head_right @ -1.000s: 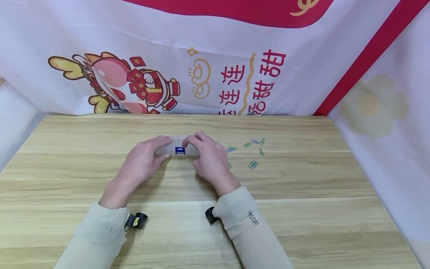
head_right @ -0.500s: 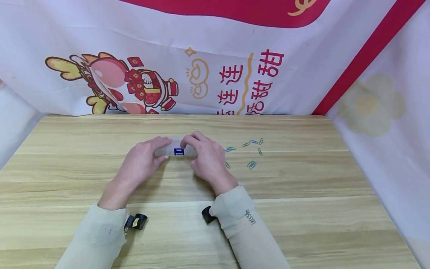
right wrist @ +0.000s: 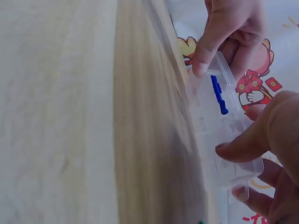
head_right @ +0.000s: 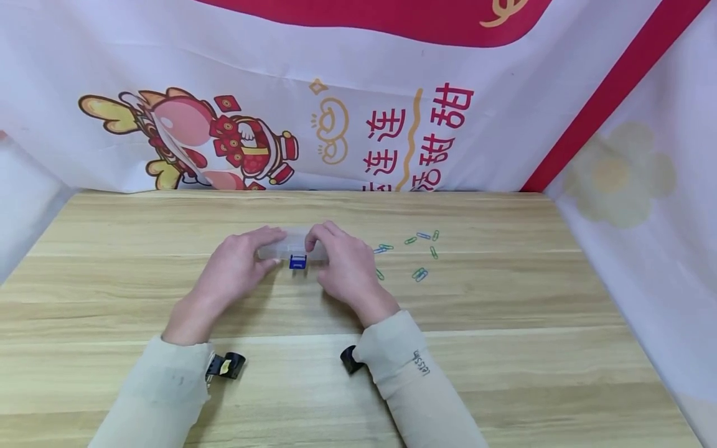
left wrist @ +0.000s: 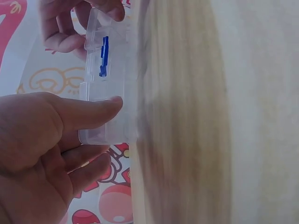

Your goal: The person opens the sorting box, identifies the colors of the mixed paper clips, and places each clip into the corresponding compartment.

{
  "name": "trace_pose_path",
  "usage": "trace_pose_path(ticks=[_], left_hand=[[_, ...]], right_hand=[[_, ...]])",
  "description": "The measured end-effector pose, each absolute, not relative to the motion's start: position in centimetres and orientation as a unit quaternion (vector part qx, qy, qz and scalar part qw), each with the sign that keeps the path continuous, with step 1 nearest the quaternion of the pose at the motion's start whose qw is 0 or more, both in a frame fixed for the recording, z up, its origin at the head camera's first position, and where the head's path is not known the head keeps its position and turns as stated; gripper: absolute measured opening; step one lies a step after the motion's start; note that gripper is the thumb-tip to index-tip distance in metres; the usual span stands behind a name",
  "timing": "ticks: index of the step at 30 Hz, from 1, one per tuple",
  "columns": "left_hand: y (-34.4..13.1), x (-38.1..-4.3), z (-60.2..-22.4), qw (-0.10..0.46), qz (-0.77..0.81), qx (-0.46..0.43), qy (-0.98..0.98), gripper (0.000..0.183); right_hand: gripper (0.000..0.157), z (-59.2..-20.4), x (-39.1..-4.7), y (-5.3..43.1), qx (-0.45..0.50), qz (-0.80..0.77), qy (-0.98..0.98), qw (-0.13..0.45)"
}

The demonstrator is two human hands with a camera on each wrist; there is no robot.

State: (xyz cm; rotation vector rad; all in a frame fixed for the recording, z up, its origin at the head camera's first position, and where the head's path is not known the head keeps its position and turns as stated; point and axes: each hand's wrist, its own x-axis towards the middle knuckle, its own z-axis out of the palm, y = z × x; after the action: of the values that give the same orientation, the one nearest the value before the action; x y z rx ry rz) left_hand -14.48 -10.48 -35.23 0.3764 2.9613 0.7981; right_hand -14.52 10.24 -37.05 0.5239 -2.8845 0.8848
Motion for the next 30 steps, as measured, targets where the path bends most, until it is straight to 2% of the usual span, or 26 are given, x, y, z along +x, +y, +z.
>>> trace_pose_path(ticks=[5,9,15,30], left_hand=[[-10.5,-14.3,-35.6,0.025,0.26,0.118,0.958,0.055],[-10.4,-14.2,-35.7,0.023,0.257,0.119,0.959,0.055],[-10.3,-14.2,-35.7,0.023,0.253,0.116,0.96,0.055],[-10.3,-14.1,-35.5,0.013,0.257,0.115,0.959,0.054]], right_hand=[[0.057,-37.4,-14.7,11.0,0.141,0.344,-0.928,0.0],[0.051,-37.5,-14.9,11.9,0.14,0.378,-0.915,-0.017],[0.037,-37.3,-15.2,12.9,0.169,0.374,-0.912,-0.009],[0.032,-36.9,-15.3,13.6,0.141,0.37,-0.918,-0.003]])
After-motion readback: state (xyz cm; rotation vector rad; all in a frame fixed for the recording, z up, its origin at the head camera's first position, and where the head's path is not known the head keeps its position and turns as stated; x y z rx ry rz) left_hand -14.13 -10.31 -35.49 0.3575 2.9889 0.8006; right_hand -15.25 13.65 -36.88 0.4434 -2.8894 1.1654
